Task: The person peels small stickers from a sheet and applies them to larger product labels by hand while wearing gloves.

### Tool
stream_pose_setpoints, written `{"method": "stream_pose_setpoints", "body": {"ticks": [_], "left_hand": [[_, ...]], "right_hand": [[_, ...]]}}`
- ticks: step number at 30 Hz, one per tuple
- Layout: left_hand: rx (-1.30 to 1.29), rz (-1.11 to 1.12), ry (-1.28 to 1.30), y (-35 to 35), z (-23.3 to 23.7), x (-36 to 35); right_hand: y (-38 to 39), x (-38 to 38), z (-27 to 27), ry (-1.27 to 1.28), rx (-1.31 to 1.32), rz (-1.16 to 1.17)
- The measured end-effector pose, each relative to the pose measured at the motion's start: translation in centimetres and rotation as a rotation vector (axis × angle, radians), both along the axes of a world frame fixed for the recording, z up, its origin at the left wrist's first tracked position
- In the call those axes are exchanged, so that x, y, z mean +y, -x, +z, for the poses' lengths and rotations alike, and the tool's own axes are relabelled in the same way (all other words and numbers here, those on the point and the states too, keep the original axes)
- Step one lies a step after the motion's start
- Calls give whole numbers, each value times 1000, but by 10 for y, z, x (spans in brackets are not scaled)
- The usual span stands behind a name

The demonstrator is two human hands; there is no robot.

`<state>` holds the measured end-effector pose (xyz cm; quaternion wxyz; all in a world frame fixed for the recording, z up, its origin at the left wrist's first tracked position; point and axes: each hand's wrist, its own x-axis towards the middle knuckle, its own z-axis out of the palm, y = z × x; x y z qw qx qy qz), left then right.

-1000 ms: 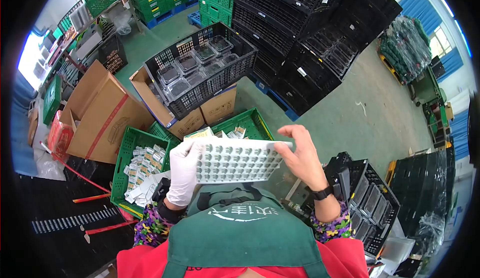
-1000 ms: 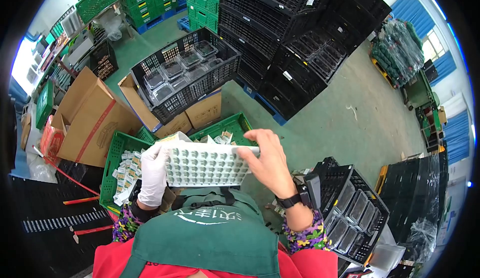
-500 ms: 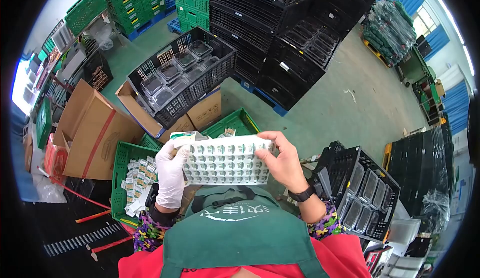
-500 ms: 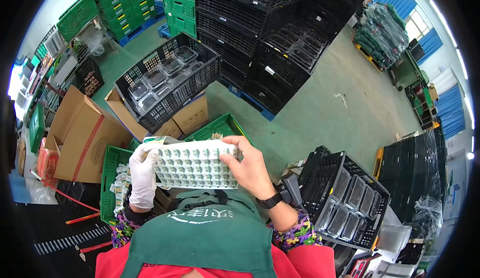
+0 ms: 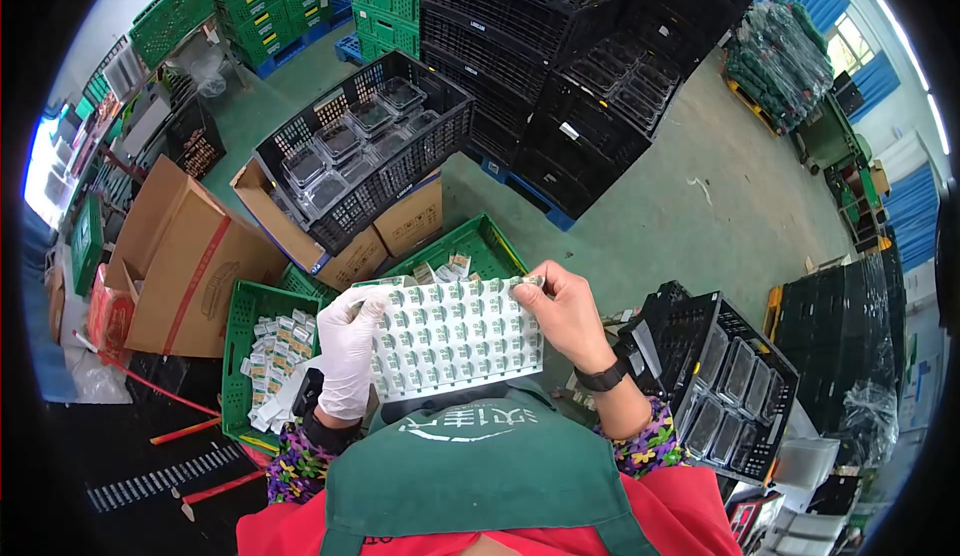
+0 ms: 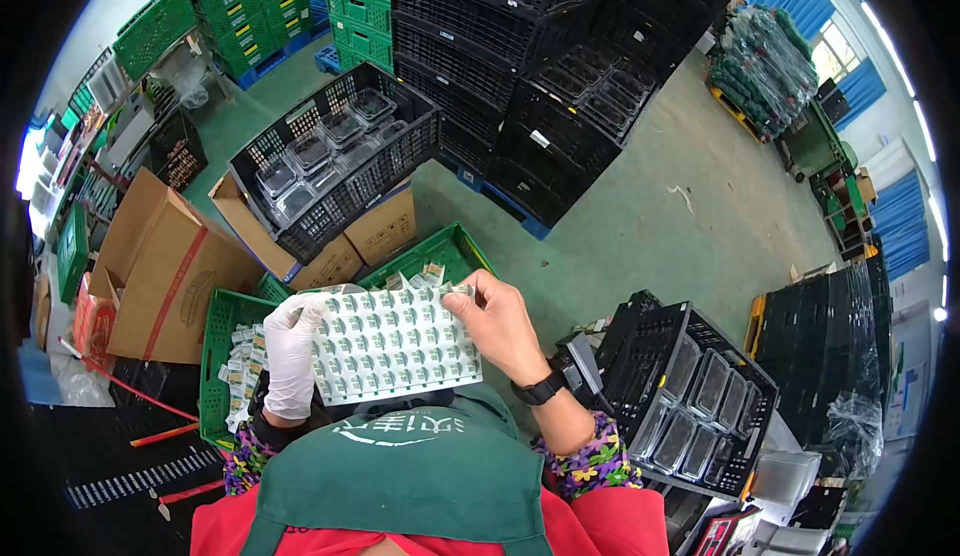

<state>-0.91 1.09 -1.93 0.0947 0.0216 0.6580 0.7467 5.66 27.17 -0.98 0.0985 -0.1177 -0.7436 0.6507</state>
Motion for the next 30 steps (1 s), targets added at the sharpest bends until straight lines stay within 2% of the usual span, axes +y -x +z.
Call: {"method": "stream_pose_setpoints", "body": {"ticks": [3, 4, 6, 7, 8, 10, 11, 12, 14, 18, 20, 21, 23, 24, 25, 26, 27, 30], "left_hand": [[3, -18, 47, 4, -5, -6], [3, -17, 47, 4, -5, -6], [33, -32, -4, 4, -4, -6], [35, -31, -4, 5, -2, -6], [63, -40, 51, 6, 2, -5], [89, -54, 107, 6, 8, -4], [100, -57, 103, 6, 11, -1], [113, -61, 99, 6, 13, 0], [101, -73, 98, 7, 12, -1], [53, -74, 109, 7, 13, -3], [4, -26, 61, 10, 8, -4], [-45, 22, 10, 12, 5, -5], [56, -22, 100, 16, -1, -10], [156, -78, 193, 17, -2, -13], [117, -161, 113, 12, 2, -8], [237, -296, 226, 10, 10, -6], [253, -383, 202, 6, 18, -2], [347, -535, 199, 0, 34, 12]], "right_hand": [[-3, 12, 1, -219, -203, 142], [-2, 15, 3, -220, -203, 143], [0, 17, 7, -329, -100, 96], [0, 11, 29, -506, -29, 13], [4, 13, 34, -505, -29, 13], [12, 15, 41, -949, 422, 72], [13, 15, 44, -977, 424, 192], [13, 15, 45, -975, 422, 188], [15, 16, 47, -1116, 367, 385], [16, 18, 41, -1109, 347, 478], [17, 17, 34, -934, 587, 423], [16, 14, 38, -932, 591, 431], [12, 10, 49, -127, 141, 208], [21, 14, 50, 60, 105, 266], [28, 10, 56, 231, 11, 293], [34, 2, 62, 400, -84, 318], [43, -6, 56, 505, -123, 378], [57, -26, 56, 595, -263, 595]]}}
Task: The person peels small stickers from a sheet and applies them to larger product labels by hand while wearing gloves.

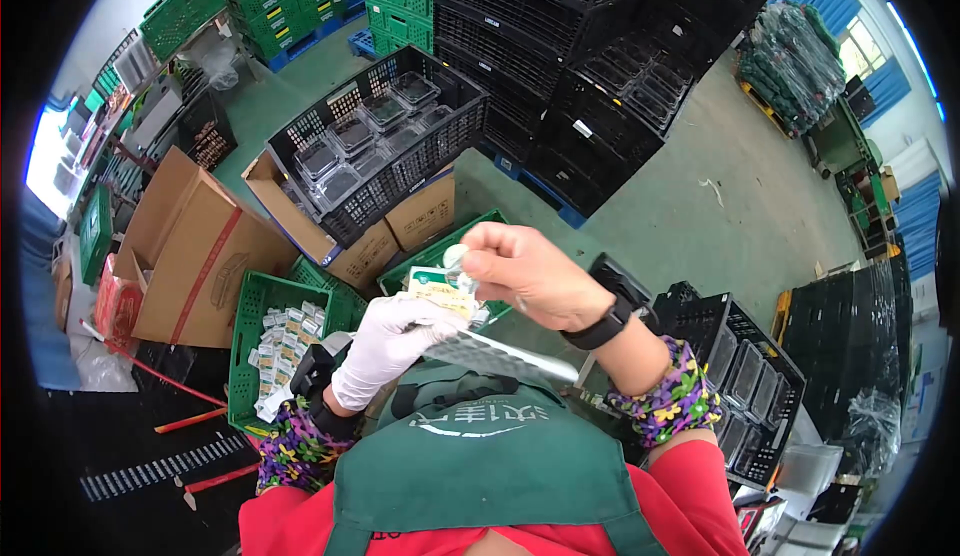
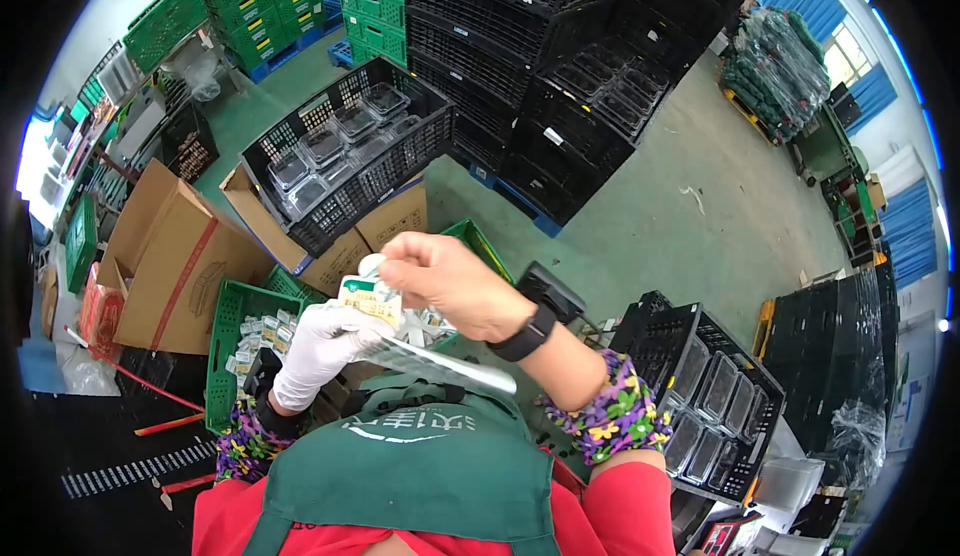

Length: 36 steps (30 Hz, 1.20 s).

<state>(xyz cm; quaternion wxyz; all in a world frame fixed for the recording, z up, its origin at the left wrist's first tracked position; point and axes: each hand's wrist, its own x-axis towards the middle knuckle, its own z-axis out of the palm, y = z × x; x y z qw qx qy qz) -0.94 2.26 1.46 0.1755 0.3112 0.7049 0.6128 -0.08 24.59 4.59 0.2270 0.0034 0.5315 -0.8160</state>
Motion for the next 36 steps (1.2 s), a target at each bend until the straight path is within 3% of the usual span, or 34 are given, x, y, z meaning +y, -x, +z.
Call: {"method": "stream_pose_setpoints", "body": {"ticks": [2, 4, 8, 17, 20, 25, 28, 32, 36], "left_hand": [[4, -64, 16, 0, 0, 2], [10, -91, 12, -2, 0, 2], [-37, -171, 110, -14, -17, -5], [-31, -108, 31, -20, -13, 2], [1, 34, 74, -21, -15, -1], [-15, 81, 48, -16, -11, -5], [7, -47, 37, -17, -17, 0], [-39, -111, 60, -20, -16, 2], [2, -66, 59, -25, -17, 6]], "right_hand": [[8, -12, 1, 76, 4, 38], [18, -20, 8, -124, 128, -125], [55, -2, 13, -94, 215, -339], [58, 3, 17, -78, 211, -335], [52, 6, 13, -333, 298, -435], [5, 0, 6, -95, -66, -51], [1, -13, -8, 45, -128, 62], [17, -15, -8, -32, 5, -197], [25, -11, 8, -102, 81, -297]]}}
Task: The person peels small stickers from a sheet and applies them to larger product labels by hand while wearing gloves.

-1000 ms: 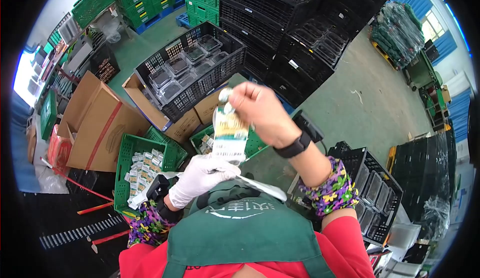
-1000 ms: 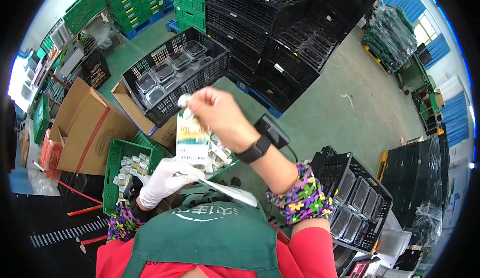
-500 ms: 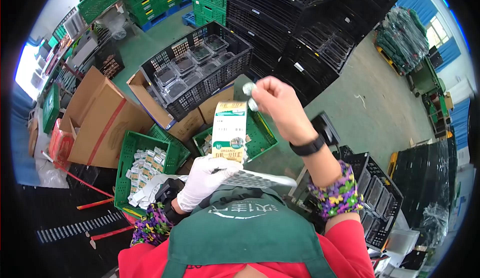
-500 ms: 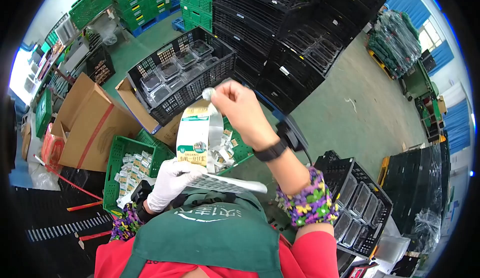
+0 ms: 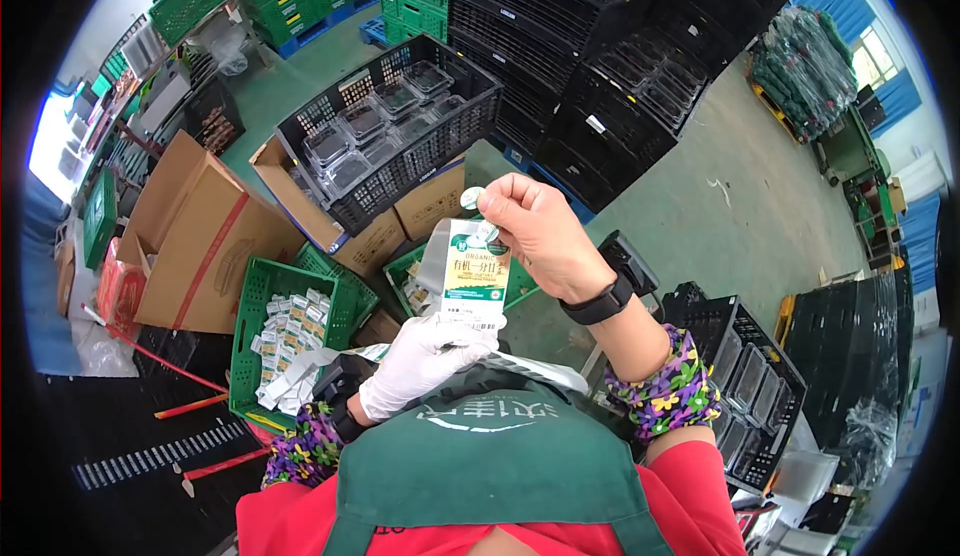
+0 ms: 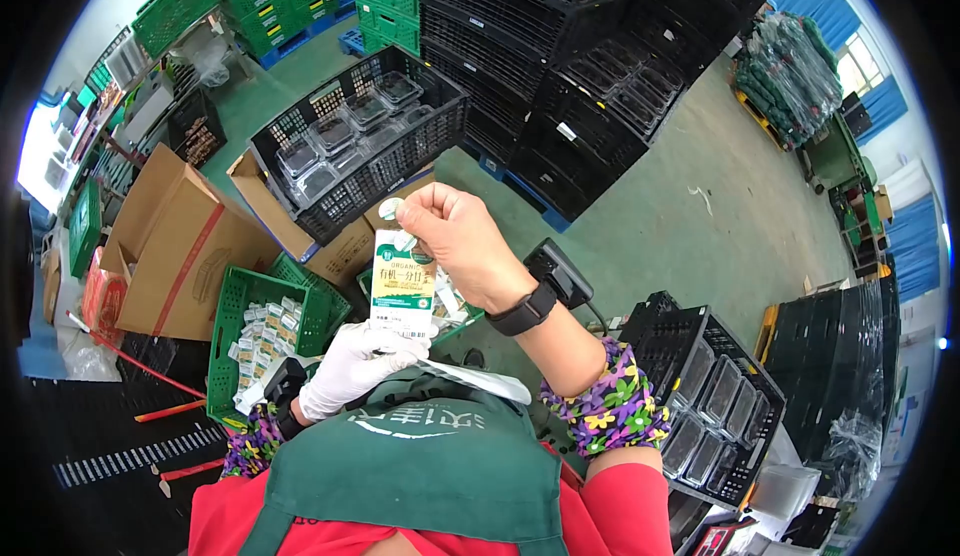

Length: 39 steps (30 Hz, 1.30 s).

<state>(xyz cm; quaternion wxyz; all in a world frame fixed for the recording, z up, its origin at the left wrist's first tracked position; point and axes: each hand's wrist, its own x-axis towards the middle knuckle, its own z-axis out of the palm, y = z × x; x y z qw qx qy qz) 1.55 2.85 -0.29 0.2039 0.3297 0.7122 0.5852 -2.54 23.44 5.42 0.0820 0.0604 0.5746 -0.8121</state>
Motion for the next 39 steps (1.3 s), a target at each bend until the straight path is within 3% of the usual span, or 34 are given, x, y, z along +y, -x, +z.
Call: {"method": "stream_pose_setpoints", "body": {"ticks": [4, 7, 9, 10, 12, 14, 16, 17, 18, 20, 21, 22, 24, 25, 28, 31, 34, 36, 39], "left_hand": [[-26, 135, 16, -1, -1, -3], [171, 207, 41, 1, -1, -6], [631, 274, 128, 3, -3, -4], [631, 276, 127, 4, -2, -3], [922, 306, 211, 6, -1, 0], [968, 299, 256, 3, -1, 2], [1012, 291, 302, 2, -2, 3], [1026, 294, 285, 2, -3, 3], [1039, 299, 269, 2, -4, 3], [1042, 317, 262, 1, 0, 4], [1045, 336, 254, 1, 2, 4], [1046, 336, 253, 0, 0, 3], [1048, 320, 239, -2, -5, 0], [1048, 319, 240, -3, -3, 0], [977, 232, 212, -2, 2, -2], [380, 51, 92, -8, -14, -4], [282, 87, 65, -9, -19, -3], [290, 156, 109, -7, -13, -5], [212, 283, 25, -2, -7, -3]], "right_hand": [[-10, -1, -2, -174, 42, -23], [-29, -2, -6, -213, 12, 21], [-37, -3, -7, -253, -10, 28], [-39, -4, -8, -274, -15, 24], [-40, -5, -9, -301, -14, 39], [-41, -8, -13, -327, -15, 45], [-43, -11, -16, -569, 37, 87], [-44, -12, -13, -827, 54, 81], [-44, -12, -10, -827, 54, 80], [-40, -9, -5, -1073, 68, -19], [-34, 0, -13, -882, 34, 76], [-33, 0, -19, -883, 35, 75], [-32, 1, -24, -278, -1, 325], [-31, 0, -18, -242, 4, 385], [-20, 4, -19, -340, 96, 276], [-3, 9, -11, -199, 95, 54], [2, 13, -18, -163, 138, -38], [-11, 5, -19, -302, 131, -171], [-37, -6, -27, -445, 166, -154]]}}
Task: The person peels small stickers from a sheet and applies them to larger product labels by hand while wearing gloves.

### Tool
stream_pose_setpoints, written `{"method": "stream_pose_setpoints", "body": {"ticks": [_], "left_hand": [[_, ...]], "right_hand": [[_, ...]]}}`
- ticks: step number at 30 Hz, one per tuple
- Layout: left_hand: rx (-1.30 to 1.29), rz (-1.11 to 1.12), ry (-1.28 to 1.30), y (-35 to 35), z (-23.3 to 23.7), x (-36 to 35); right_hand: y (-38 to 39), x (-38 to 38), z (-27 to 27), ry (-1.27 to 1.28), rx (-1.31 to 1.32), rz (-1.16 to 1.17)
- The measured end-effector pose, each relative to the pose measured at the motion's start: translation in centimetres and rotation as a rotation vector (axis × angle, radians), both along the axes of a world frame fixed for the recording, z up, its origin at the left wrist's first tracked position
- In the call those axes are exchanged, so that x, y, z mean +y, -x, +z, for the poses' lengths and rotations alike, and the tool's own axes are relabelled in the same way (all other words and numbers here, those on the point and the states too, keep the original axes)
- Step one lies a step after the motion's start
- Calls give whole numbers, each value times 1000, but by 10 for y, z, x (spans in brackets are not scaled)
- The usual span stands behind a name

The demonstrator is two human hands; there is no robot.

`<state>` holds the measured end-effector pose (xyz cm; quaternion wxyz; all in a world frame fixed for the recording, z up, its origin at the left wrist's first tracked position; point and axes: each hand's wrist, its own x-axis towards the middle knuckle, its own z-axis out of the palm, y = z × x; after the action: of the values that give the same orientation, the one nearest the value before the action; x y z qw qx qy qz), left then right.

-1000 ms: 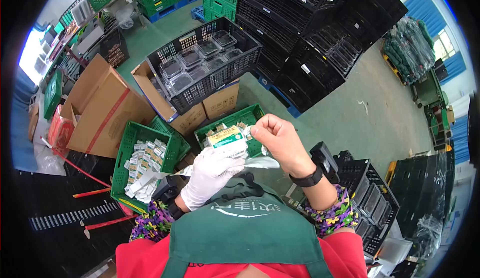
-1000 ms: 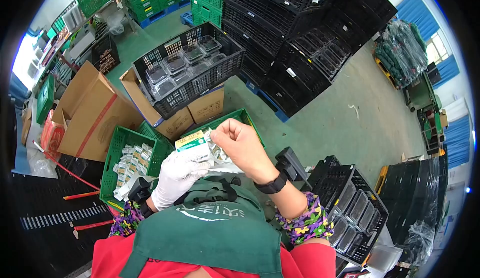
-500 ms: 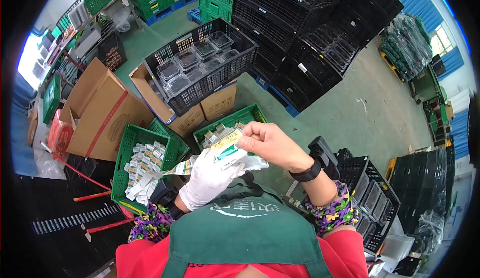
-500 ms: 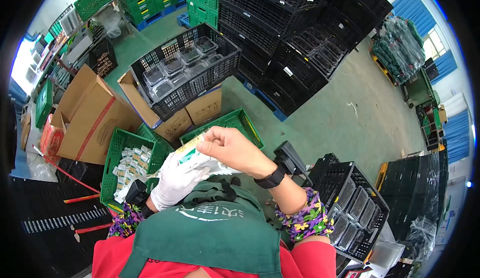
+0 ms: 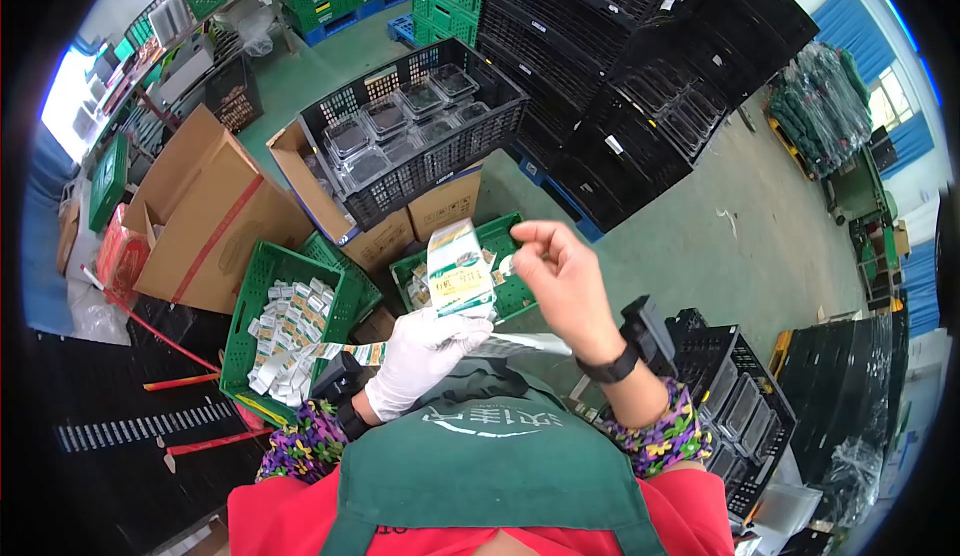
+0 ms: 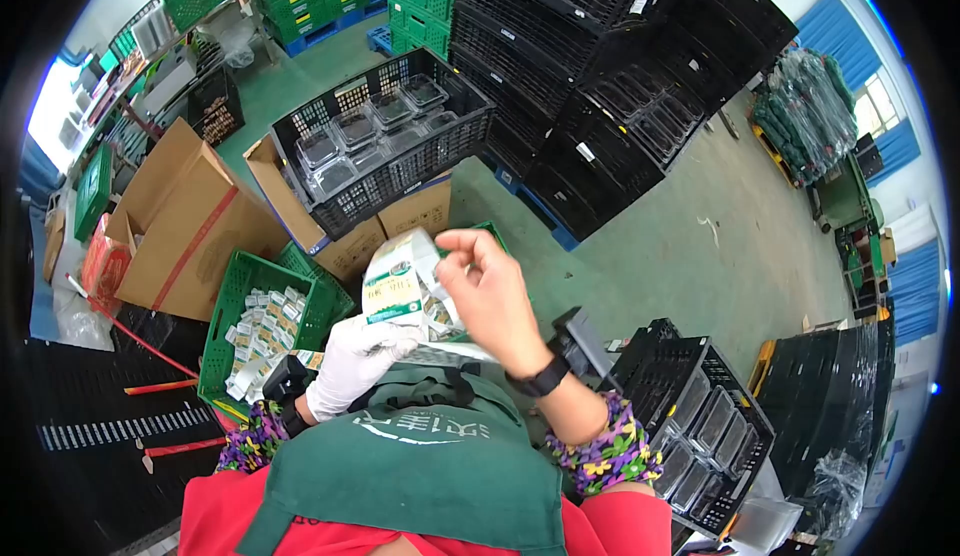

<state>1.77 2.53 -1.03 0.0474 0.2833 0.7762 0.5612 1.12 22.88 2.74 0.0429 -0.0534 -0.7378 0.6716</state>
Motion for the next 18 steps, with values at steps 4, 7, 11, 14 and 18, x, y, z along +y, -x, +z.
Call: {"method": "stream_pose_setpoints", "body": {"ticks": [4, 7, 11, 14, 18], "left_hand": [[71, 17, -29, 6, -1, 1], [51, -2, -2, 3, -2, 3], [-3, 27, -33, 2, -1, 4], [118, 14, -34, 6, 1, 2], [221, -106, 52, 1, -2, 4]], "right_hand": [[-18, -17, 4, -77, -10, -6], [-20, -30, -3, -204, 12, -25], [-18, -25, 0, -777, 297, -147], [-10, -8, -12, -452, 33, 40], [3, -4, -12, -98, -79, 290]]}}
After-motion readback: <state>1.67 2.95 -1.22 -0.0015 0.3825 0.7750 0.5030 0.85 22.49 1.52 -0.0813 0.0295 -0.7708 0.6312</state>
